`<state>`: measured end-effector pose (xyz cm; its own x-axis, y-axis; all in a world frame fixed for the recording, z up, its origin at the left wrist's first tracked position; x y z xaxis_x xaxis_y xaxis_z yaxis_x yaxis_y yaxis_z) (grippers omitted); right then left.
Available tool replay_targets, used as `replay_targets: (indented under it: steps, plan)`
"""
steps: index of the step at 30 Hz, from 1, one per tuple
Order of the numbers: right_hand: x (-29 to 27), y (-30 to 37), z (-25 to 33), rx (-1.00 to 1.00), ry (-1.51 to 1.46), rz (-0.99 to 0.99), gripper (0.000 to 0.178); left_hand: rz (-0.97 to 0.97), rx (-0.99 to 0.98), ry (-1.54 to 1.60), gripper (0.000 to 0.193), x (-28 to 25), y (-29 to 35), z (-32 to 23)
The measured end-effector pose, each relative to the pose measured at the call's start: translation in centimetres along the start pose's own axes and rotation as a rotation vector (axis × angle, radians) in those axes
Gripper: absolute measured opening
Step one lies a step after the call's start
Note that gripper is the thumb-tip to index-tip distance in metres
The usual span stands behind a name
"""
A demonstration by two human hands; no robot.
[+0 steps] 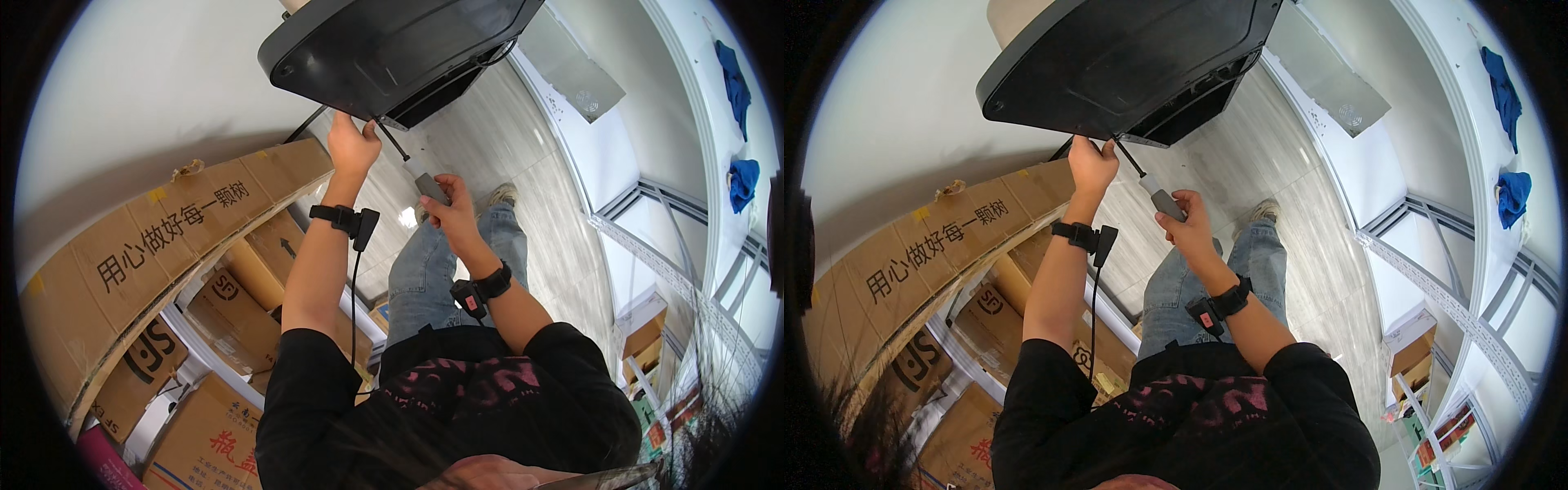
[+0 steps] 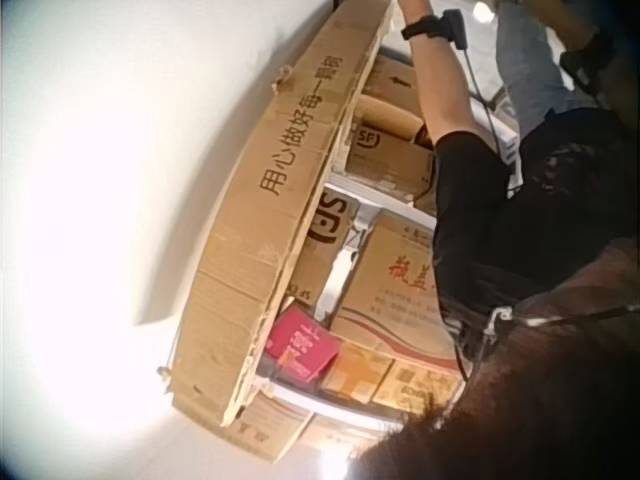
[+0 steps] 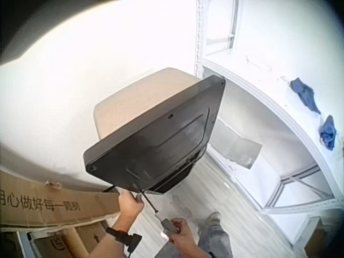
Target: The person uses a screwdriver to remove screws from the back panel of a black electronic device mounted on a wall. After removing the screws, they detach the metal back panel, exposing the internal components.
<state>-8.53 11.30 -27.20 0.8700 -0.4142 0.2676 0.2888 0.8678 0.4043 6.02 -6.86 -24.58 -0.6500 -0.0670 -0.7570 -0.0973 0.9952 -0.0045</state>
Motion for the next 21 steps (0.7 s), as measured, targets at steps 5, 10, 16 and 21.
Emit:
replay_targets:
  steps: [5,10,16,21]
  plan:
    - [-0.3,0.0,-1.1,0.045,-0.12,-0.003,0.024,0.025,-0.031,0.017,0.046,0.1,0.0,0.1]
    - [-0.6,-0.2,-1.3,0.046,-0.171,-0.004,0.026,0.013,-0.018,0.035,0.046,0.1,-0.1,0.2]
    - [-1.0,-0.2,-1.3,0.041,-0.17,0.011,0.024,-0.002,-0.013,0.042,0.044,0.1,0.0,0.2]
    - [-1.2,0.1,-1.3,0.051,-0.175,0.018,0.024,0.001,-0.019,0.028,0.045,0.1,0.1,0.2]
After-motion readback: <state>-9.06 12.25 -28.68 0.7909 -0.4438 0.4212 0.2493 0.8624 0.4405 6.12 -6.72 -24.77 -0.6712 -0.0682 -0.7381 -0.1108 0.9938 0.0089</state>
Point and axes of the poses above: each hand's wrist, its own y-axis away from the middle knuckle, its own x-axis out of the palm, z = x × y, the point moved 8 cm from there along -y, towards the middle knuckle, and after that the axes turned 15 degrees about -x, right-handed, at the moved point
